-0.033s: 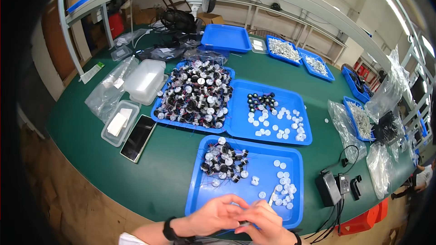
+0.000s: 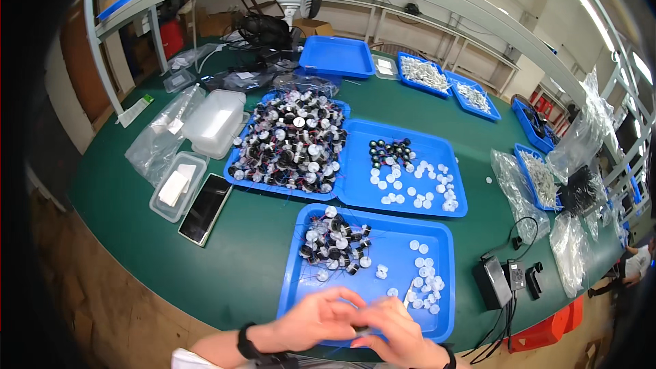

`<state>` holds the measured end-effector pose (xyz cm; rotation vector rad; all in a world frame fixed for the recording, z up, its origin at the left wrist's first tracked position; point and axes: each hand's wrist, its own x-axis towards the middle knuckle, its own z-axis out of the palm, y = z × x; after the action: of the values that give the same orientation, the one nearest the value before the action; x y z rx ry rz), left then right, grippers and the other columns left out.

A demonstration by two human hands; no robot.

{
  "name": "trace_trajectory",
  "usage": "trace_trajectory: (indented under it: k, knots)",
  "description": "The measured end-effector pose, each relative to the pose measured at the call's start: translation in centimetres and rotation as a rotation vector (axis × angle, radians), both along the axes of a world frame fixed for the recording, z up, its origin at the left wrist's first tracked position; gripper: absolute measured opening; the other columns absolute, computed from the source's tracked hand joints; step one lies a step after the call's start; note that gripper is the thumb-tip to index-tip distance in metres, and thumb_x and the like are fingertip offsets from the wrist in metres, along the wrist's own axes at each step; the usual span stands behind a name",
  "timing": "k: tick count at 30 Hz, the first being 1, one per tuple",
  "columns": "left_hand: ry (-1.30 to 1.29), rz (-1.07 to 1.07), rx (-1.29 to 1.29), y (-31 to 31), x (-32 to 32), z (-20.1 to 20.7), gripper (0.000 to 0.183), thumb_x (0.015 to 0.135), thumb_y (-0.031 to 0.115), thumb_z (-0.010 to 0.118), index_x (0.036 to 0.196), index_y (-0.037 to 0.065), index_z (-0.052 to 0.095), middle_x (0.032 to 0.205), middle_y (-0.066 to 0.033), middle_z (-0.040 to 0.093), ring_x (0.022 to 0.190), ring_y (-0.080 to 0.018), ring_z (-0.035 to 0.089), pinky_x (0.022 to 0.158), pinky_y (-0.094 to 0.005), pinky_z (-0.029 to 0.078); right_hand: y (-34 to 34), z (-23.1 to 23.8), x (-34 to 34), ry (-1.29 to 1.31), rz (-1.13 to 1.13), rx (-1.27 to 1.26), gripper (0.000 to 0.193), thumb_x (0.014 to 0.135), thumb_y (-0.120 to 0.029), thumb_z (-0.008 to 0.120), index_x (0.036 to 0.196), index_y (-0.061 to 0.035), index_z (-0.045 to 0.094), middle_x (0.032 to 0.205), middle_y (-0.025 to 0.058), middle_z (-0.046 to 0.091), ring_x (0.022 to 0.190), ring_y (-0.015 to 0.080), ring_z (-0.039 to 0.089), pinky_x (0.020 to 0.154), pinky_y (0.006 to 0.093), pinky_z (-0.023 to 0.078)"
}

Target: Assembling small black electronic components by attaching white plastic caps.

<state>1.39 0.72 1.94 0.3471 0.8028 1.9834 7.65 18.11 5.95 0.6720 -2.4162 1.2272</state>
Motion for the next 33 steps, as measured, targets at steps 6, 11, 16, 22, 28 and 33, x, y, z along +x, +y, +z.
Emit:
trace_trajectory:
  k: [6,11,16,22,28,33]
  knots:
    - [1.291,0.815,-0.810,-3.2,-13.1,0.5,0.024,0.065,-0.001,0.070,0.087,0.002,0.059,0.082,-0.0092,0.061,0.078,-0.0217,0.060,0.071,-0.0320,0.047,6.2,1.5,-4.0,-0.242,-0.088,0.363,0.040,0.073,-0.020,0.070,0.105,-0.0015,0.056,0.102,0.0167,0.057,0.089,0.0311,0.056,0.078,0.0407,0.042]
    - [1.590,0.975,-0.991,-2.4,-20.4,-3.1,0.022,0.060,0.002,0.071,0.079,0.003,0.059,0.076,-0.0083,0.056,0.076,-0.0276,0.053,0.068,-0.0370,0.044,9.9,0.8,-8.5,-0.423,-0.254,0.278,0.014,0.080,-0.014,0.061,0.081,0.0000,0.064,0.073,0.0157,0.061,0.068,0.0319,0.059,0.063,0.0385,0.046]
    - [1.804,0.956,-1.122,-1.7,-19.7,-3.0,0.019,0.062,-0.001,0.068,0.079,0.002,0.060,0.084,-0.0079,0.053,0.082,-0.0269,0.048,0.072,-0.0372,0.041,10.9,-1.2,-10.6,-0.395,-0.155,0.562,0.016,0.080,-0.017,0.058,0.082,-0.0017,0.063,0.079,0.0157,0.062,0.075,0.0329,0.060,0.063,0.0402,0.048]
    - [1.823,1.014,-0.994,-2.2,-13.9,1.0,0.021,0.066,-0.004,0.064,0.086,0.000,0.058,0.089,-0.0109,0.055,0.084,-0.0288,0.050,0.072,-0.0370,0.041,8.0,-4.7,-11.9,-0.375,-0.112,0.713,0.012,0.079,-0.015,0.058,0.085,-0.0040,0.060,0.078,0.0139,0.062,0.076,0.0323,0.060,0.064,0.0415,0.049]
    - [1.676,0.463,-0.752,-2.8,-5.1,3.2,0.027,0.061,0.002,0.071,0.085,0.002,0.060,0.092,-0.0119,0.058,0.078,-0.0281,0.056,0.068,-0.0354,0.046,9.3,-4.0,-10.2,-0.630,0.024,0.847,0.035,0.077,-0.023,0.064,0.106,-0.0044,0.056,0.092,0.0140,0.060,0.084,0.0334,0.060,0.068,0.0417,0.050]
    - [1.790,0.058,-0.706,-0.1,-3.8,1.8,0.024,0.068,0.005,0.062,0.091,0.002,0.056,0.089,-0.0103,0.052,0.078,-0.0261,0.052,0.068,-0.0335,0.045,7.3,-3.7,-8.7,-0.573,-0.006,0.741,0.037,0.074,-0.024,0.067,0.105,-0.0075,0.057,0.096,0.0149,0.055,0.083,0.0335,0.060,0.067,0.0422,0.050]
